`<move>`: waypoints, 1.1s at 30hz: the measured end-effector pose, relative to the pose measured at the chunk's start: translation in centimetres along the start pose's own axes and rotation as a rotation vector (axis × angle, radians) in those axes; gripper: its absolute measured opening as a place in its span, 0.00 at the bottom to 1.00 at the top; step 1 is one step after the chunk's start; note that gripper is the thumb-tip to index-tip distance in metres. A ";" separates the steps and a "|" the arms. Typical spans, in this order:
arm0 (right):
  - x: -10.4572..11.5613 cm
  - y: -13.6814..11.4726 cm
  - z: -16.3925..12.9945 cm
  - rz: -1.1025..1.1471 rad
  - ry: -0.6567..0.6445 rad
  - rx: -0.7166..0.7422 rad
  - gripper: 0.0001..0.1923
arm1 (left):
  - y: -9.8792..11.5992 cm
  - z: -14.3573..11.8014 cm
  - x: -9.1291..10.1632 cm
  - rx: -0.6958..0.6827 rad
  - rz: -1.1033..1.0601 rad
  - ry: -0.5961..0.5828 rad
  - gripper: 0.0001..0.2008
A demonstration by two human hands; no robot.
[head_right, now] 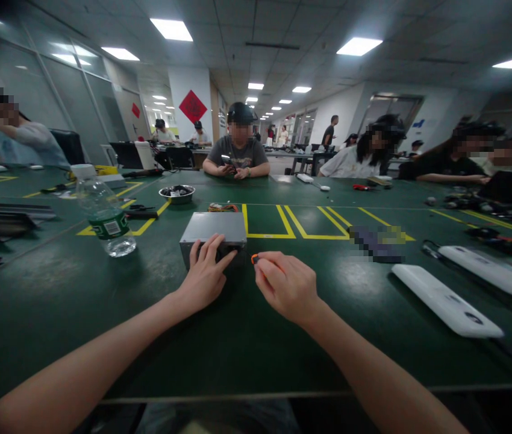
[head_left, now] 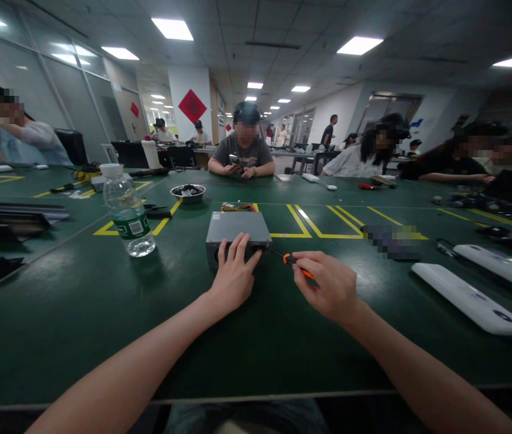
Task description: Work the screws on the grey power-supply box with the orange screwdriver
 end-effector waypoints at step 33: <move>-0.4 -3.9 -2.5 -0.033 -0.212 -0.268 0.11 | 0.2 0.5 -0.4 0.006 0.029 0.019 0.25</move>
Point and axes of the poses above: each hand's wrist, its own z-axis towards the middle knuckle, its own x-axis out of the back of the hand, y = z × x, the point moved 7 cm from there along z, towards the middle knuckle, and after that the axes turned 8 degrees about z, right-handed, at the moved point
